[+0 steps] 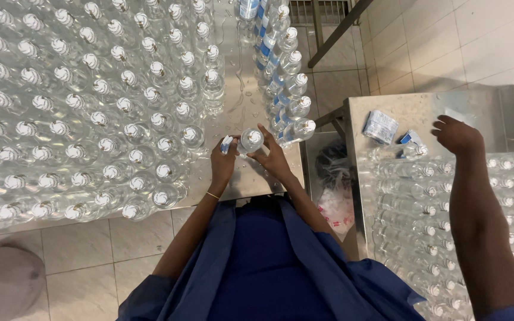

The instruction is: The person stands at a stainless steel table and applies labels to clear plastic bottles. They pick up a bottle, wrap a label around it, and place it back on the table among other bottles. The process is repeated continuously throughout the video.

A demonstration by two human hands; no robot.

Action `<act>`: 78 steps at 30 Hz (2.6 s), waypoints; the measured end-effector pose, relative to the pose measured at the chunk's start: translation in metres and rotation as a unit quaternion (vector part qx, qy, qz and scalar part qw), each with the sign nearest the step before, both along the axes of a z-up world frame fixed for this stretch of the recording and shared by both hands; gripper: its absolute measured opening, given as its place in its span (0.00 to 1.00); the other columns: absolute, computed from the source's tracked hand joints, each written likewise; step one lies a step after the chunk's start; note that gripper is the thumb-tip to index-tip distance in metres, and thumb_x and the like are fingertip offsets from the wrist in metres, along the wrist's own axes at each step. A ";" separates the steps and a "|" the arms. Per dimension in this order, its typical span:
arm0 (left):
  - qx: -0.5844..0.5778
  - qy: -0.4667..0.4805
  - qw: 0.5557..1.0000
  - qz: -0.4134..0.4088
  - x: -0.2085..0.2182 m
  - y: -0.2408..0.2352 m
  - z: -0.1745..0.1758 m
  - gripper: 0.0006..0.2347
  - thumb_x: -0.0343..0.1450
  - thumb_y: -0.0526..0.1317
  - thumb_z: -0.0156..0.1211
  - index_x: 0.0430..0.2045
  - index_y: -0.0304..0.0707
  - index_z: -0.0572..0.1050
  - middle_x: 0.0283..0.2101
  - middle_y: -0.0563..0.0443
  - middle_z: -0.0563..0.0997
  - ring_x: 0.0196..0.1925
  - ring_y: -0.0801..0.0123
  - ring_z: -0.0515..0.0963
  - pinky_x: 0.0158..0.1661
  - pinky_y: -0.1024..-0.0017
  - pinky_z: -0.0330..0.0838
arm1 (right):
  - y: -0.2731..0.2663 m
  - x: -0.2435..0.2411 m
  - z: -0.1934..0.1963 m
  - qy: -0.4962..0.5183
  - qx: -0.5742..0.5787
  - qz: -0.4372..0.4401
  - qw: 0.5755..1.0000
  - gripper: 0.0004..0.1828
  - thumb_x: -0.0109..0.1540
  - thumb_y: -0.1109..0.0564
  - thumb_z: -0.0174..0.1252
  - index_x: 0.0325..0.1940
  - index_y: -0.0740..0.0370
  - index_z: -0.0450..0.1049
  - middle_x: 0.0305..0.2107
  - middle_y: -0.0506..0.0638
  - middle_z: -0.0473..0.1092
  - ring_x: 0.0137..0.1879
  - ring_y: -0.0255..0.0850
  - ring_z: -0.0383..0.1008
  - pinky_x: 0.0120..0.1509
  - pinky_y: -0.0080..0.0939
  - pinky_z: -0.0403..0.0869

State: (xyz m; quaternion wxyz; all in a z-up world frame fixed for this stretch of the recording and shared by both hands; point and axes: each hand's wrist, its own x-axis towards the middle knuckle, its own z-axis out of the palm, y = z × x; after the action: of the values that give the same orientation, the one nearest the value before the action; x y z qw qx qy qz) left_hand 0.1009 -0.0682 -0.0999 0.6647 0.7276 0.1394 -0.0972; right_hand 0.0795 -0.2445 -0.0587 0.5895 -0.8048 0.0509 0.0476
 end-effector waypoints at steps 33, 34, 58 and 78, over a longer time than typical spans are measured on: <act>-0.024 0.058 0.998 -0.005 -0.042 -0.005 -0.049 0.20 0.80 0.46 0.64 0.64 0.32 0.78 0.31 0.42 0.89 0.34 0.67 0.89 0.40 0.69 0.81 | -0.010 0.001 -0.082 0.061 -0.086 0.010 0.994 0.51 0.63 0.47 0.76 0.84 0.57 0.57 0.72 0.65 0.68 0.79 0.64 0.64 0.83 0.66 0.65; -0.024 0.048 0.999 0.002 -0.041 -0.004 -0.046 0.19 0.80 0.45 0.63 0.64 0.34 0.79 0.30 0.43 0.88 0.34 0.66 0.88 0.40 0.68 0.80 | -0.009 0.002 -0.081 0.057 -0.080 0.014 0.995 0.50 0.63 0.50 0.76 0.84 0.59 0.58 0.72 0.66 0.67 0.80 0.66 0.63 0.83 0.68 0.65; 0.112 -0.137 0.983 -0.049 -0.012 0.005 -0.074 0.09 0.77 0.36 0.67 0.48 0.31 0.82 0.42 0.35 0.83 0.47 0.39 0.86 0.48 0.54 0.80 | -0.012 0.003 -0.074 0.030 -0.079 0.031 0.996 0.47 0.63 0.50 0.76 0.81 0.63 0.62 0.71 0.71 0.68 0.78 0.70 0.64 0.81 0.70 0.65; 0.070 -0.011 0.997 -0.008 -0.026 0.013 -0.045 0.11 0.77 0.49 0.64 0.48 0.49 0.85 0.26 0.49 0.84 0.35 0.56 0.85 0.44 0.56 0.76 | 0.003 0.069 0.022 -0.082 -0.339 0.085 0.934 0.56 0.57 0.56 0.75 0.83 0.50 0.51 0.62 0.58 0.69 0.67 0.59 0.71 0.67 0.67 0.78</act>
State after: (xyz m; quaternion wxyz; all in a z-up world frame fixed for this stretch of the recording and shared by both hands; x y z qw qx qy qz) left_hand 0.0753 -0.0551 -0.1453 0.6125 0.7746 0.1330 -0.0845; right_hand 0.1488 -0.2416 -0.0368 0.2780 -0.9590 -0.0532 0.0118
